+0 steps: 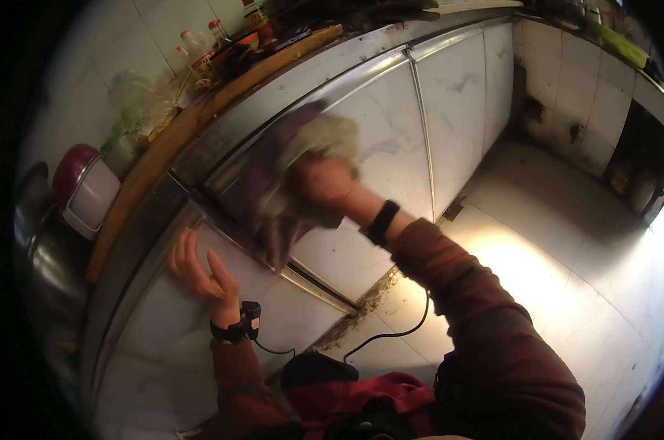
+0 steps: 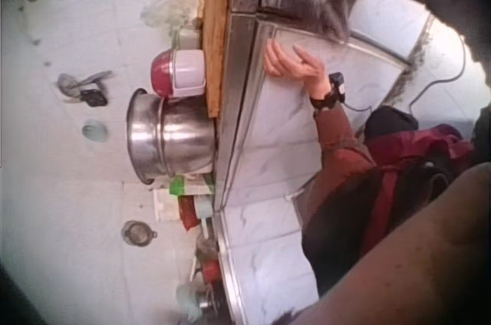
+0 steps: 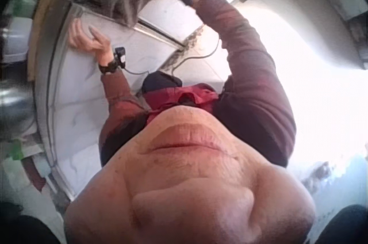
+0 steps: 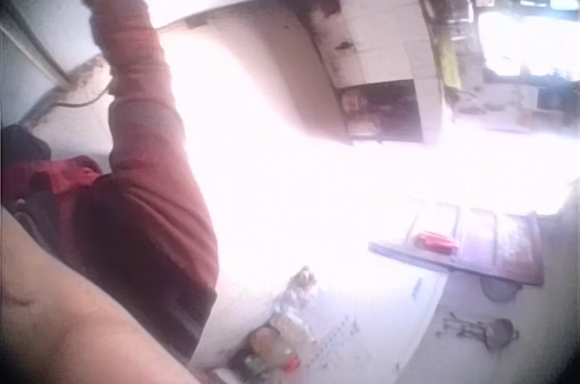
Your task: The person wipes a white tiled wall and countertop using a cloth. They repeatedly rub the surface with one hand while the other hand rests on the wall for support.
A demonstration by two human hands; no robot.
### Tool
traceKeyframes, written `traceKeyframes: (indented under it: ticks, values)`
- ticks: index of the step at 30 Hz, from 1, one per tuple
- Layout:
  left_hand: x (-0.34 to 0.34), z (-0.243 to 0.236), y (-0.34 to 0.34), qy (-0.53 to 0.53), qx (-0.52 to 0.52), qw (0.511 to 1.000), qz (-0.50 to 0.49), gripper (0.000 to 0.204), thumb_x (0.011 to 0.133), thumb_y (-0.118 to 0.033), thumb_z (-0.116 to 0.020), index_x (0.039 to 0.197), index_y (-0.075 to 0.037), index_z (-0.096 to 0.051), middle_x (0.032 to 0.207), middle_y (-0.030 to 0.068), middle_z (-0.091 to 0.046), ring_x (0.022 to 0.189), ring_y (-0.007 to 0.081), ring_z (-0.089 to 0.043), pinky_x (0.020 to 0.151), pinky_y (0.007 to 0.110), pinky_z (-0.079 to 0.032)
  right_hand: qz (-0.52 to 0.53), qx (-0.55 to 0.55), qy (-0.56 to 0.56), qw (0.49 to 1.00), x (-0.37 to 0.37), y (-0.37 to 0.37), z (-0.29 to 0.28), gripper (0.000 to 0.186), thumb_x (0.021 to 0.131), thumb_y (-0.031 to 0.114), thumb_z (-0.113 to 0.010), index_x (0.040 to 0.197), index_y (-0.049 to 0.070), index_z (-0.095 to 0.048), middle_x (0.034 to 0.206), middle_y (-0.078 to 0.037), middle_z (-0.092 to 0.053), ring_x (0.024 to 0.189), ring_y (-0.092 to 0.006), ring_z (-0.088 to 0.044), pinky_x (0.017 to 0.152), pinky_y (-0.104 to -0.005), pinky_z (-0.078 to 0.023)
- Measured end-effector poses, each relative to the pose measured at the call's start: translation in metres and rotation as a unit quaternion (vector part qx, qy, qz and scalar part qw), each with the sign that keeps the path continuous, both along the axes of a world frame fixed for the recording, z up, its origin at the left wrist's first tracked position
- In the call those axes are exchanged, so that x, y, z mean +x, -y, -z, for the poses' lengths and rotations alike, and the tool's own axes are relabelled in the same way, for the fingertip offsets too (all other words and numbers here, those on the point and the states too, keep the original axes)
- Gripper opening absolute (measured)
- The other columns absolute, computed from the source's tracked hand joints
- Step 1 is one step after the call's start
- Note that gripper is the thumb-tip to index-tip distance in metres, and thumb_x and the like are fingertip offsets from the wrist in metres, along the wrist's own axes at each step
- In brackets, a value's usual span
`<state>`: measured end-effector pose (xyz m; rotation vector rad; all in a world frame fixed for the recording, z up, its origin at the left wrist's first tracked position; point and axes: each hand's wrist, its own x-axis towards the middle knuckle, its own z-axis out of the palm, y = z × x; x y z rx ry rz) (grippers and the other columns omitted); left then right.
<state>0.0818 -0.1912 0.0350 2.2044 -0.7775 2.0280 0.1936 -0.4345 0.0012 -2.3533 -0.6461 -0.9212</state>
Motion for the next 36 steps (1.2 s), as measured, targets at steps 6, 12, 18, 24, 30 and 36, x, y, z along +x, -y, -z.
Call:
traceKeyframes:
  ticks: [6, 12, 18, 24, 30, 36]
  values:
    - [-0.005, -0.001, -0.001, -0.007, 0.005, 1.000, -0.001, 0.033, 0.095, -0.019, -0.045, 0.117, 0.002, -0.056, 0.121, 0.0162, -0.058, 0.111, 0.0332, -0.051, 0.098, 0.044, -0.036, 0.345, 0.150, 0.300, 0.877, 0.082, 0.168, -0.022, 0.023, 0.082, 0.027, -0.058, 0.092, 0.006, -0.061, 0.085, -0.018, -0.060, 0.088, -0.0352, -0.055, 0.083, -0.0495, -0.041]
    - [-0.008, -0.001, -0.001, -0.013, -0.004, 1.000, -0.001, 0.036, 0.095, -0.023, -0.045, 0.117, 0.002, -0.056, 0.121, 0.0163, -0.058, 0.111, 0.0341, -0.051, 0.096, 0.044, -0.037, 0.062, 0.238, 0.228, 0.942, 0.039, 0.122, -0.044, 0.018, 0.081, 0.013, -0.054, 0.096, 0.007, -0.061, 0.085, -0.012, -0.060, 0.089, -0.0323, -0.055, 0.084, -0.0454, -0.038]
    - [-0.009, -0.001, -0.005, -0.017, -0.001, 1.000, -0.008, 0.039, 0.096, -0.029, -0.044, 0.116, 0.001, -0.057, 0.119, 0.0158, -0.058, 0.109, 0.0336, -0.051, 0.094, 0.044, -0.038, 0.063, -0.023, 0.120, 0.991, -0.014, 0.019, -0.011, 0.024, 0.082, 0.024, -0.057, 0.096, 0.005, -0.061, 0.084, -0.018, -0.062, 0.078, -0.0344, -0.060, 0.068, -0.0459, -0.047]
    - [-0.010, -0.001, -0.005, -0.026, 0.009, 1.000, -0.005, 0.038, 0.097, -0.027, -0.044, 0.118, 0.002, -0.056, 0.122, 0.0157, -0.057, 0.112, 0.0334, -0.050, 0.096, 0.044, -0.037, 0.315, 0.147, 0.149, 0.926, 0.064, 0.118, -0.005, 0.021, 0.084, 0.021, -0.057, 0.095, 0.003, -0.058, 0.080, -0.018, -0.061, 0.072, -0.0358, -0.060, 0.062, -0.0458, -0.048]
    - [-0.008, 0.000, -0.005, -0.007, -0.002, 1.000, 0.001, 0.038, 0.096, -0.028, -0.046, 0.118, 0.000, -0.057, 0.119, 0.0156, -0.058, 0.109, 0.0330, -0.051, 0.094, 0.044, -0.039, 0.320, 0.246, 0.182, 0.897, 0.079, 0.225, -0.012, 0.032, 0.092, 0.017, -0.047, 0.121, 0.005, -0.051, 0.119, -0.022, -0.051, 0.103, -0.0364, -0.053, 0.087, -0.0443, -0.045]
    - [-0.008, 0.003, -0.007, -0.020, -0.013, 1.000, 0.010, 0.038, 0.095, -0.029, -0.047, 0.118, 0.000, -0.058, 0.120, 0.0159, -0.058, 0.109, 0.0334, -0.051, 0.094, 0.044, -0.038, 0.327, -0.066, 0.113, 0.936, 0.028, 0.190, -0.078, 0.032, 0.092, 0.021, -0.047, 0.120, 0.006, -0.051, 0.118, -0.020, -0.052, 0.103, -0.0337, -0.053, 0.088, -0.0425, -0.045]
